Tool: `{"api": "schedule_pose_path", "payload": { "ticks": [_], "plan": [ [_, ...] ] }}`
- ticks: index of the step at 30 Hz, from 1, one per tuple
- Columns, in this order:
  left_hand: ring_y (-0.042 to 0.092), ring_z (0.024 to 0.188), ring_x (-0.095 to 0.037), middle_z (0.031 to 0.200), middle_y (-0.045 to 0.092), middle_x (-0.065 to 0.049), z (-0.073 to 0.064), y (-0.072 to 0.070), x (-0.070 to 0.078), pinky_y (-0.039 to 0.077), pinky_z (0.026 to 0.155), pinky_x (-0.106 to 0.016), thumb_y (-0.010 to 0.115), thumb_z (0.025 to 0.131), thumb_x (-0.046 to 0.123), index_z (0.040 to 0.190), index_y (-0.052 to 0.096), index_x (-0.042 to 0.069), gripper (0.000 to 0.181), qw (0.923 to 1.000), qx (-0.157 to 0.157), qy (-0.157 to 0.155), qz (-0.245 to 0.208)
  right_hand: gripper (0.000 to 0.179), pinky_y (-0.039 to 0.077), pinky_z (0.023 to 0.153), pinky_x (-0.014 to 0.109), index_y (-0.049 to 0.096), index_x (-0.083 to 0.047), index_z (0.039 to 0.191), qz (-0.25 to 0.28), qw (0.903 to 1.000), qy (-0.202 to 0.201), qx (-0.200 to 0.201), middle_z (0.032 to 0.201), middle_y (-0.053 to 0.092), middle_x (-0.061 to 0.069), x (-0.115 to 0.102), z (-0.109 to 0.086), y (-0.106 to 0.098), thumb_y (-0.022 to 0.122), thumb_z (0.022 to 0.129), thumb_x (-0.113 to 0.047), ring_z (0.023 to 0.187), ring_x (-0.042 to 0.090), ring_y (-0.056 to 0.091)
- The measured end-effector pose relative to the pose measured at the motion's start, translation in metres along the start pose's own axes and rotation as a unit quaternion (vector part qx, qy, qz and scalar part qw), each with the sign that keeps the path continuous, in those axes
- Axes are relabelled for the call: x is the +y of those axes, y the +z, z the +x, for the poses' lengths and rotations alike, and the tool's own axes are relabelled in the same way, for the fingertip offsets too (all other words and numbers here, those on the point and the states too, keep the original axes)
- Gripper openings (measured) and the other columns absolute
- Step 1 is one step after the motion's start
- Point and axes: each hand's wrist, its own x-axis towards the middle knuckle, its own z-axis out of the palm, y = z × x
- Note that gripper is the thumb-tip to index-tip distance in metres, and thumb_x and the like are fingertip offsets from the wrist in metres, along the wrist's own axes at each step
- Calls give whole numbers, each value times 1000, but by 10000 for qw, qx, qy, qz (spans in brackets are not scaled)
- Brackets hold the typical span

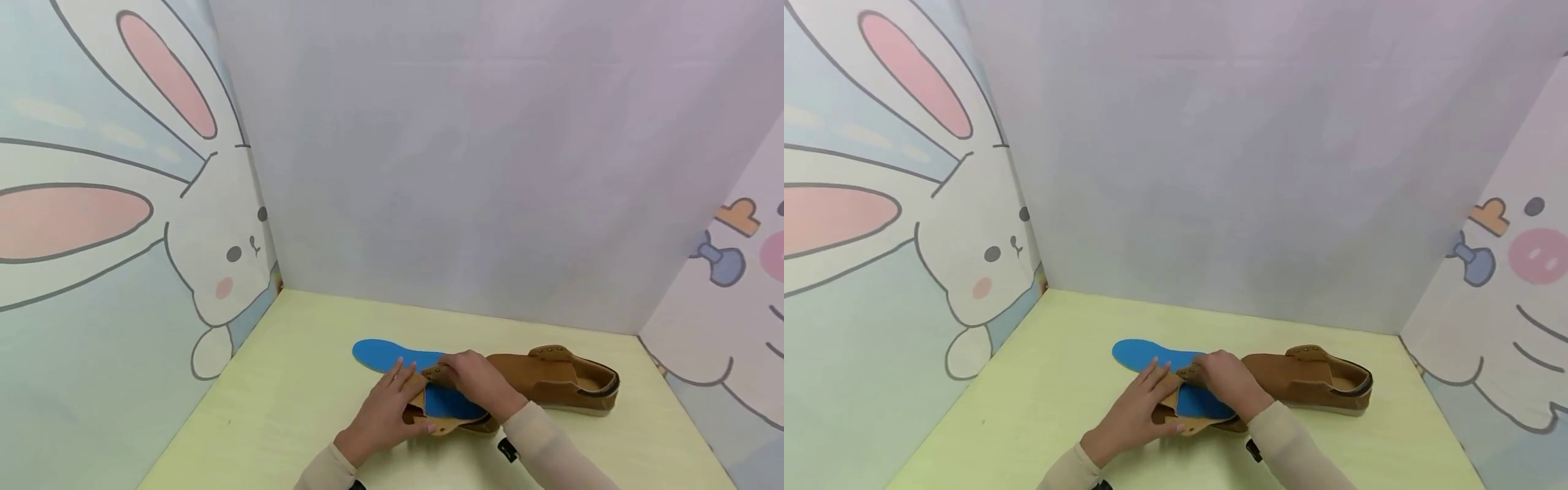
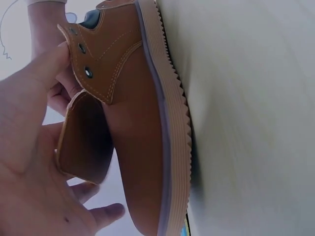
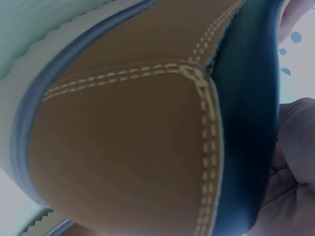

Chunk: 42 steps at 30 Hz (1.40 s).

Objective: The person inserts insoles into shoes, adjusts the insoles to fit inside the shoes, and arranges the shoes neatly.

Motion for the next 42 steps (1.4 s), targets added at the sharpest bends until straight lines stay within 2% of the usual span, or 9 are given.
{"api": "schedule_pose_path", "payload": {
  "ticks": [5, 12, 18, 23, 26, 30, 34, 37, 42],
  "plan": [
    [24, 150, -40, 169, 0, -14, 3, -3, 4, 45, 106, -54, 66, 83, 74, 165, 16, 21, 110, 9970, 627, -194, -398, 10, 50, 60, 23, 73, -13, 104, 269, 9995, 155, 30, 72, 59, -11, 5, 3, 0, 64, 102, -13, 60, 1, 52],
    [46, 139, -30, 166, 23, -9, -1, -6, 8, 46, 106, -48, 73, 83, 66, 164, -7, 14, 125, 9837, 325, -740, -1607, 13, 45, 57, 23, 70, -11, 107, 523, 9981, 267, -186, 65, 47, -12, 10, 1, 2, 58, 105, -15, 56, 2, 46],
    [52, 133, -19, 152, 48, -1, -4, -4, 11, 49, 104, -41, 76, 89, 50, 163, 23, 16, 98, 9878, -411, -429, -1437, 16, 46, 59, 25, 68, -7, 113, 728, 9960, 283, -439, 70, 54, -8, 11, -1, 2, 54, 106, -8, 60, 4, 50],
    [51, 135, -21, 151, 50, -5, -7, -1, 14, 45, 108, -43, 76, 91, 44, 156, 41, 10, 81, 9961, -339, -72, -815, 21, 57, 74, 33, 67, -5, 123, 704, 9962, 452, -259, 99, 71, 4, 8, -5, 3, 57, 105, -8, 83, 14, 67],
    [50, 137, -22, 151, 50, -7, -8, 0, 16, 44, 109, -44, 76, 92, 42, 154, 44, 8, 78, 9985, -245, 134, -460, 24, 58, 82, 39, 67, -5, 125, 467, 9954, 768, 330, 111, 71, 8, 1, -11, 3, 62, 102, -12, 96, 21, 69],
    [52, 135, -22, 150, 51, -7, -8, 6, 15, 48, 105, -39, 79, 91, 36, 153, 46, 8, 76, 9985, 9, 448, -300, 23, 55, 63, 34, 73, -11, 89, 205, 9854, 1360, 999, 77, 65, 0, -16, -23, -3, 64, 102, -27, 72, 17, 61],
    [52, 133, -22, 149, 51, -6, -4, 10, 10, 50, 103, -35, 81, 89, 26, 151, 49, 8, 72, 9963, 302, 712, -369, 53, 27, 44, 27, 56, -18, 59, 703, 9786, 1887, 420, 49, 36, -6, -30, -26, -7, 58, 102, -48, 46, 11, 33],
    [54, 131, -21, 145, 54, -4, -2, 10, 5, 51, 101, -35, 81, 88, 21, 149, 52, 10, 69, 9962, 362, 707, -352, 52, 21, 42, 25, 54, -20, 58, 1117, 9759, 1876, 35, 49, 32, -6, -35, -24, -5, 59, 102, -47, 42, 9, 27],
    [58, 126, -20, 136, 62, -3, 0, 7, 1, 52, 99, -36, 83, 87, 24, 140, 62, 10, 59, 9989, 196, 269, -327, 44, 29, 45, 24, 52, -20, 60, 1240, 9815, 1449, 167, 51, 36, -7, -36, -23, -6, 65, 101, -28, 44, 7, 32]
  ]
}}
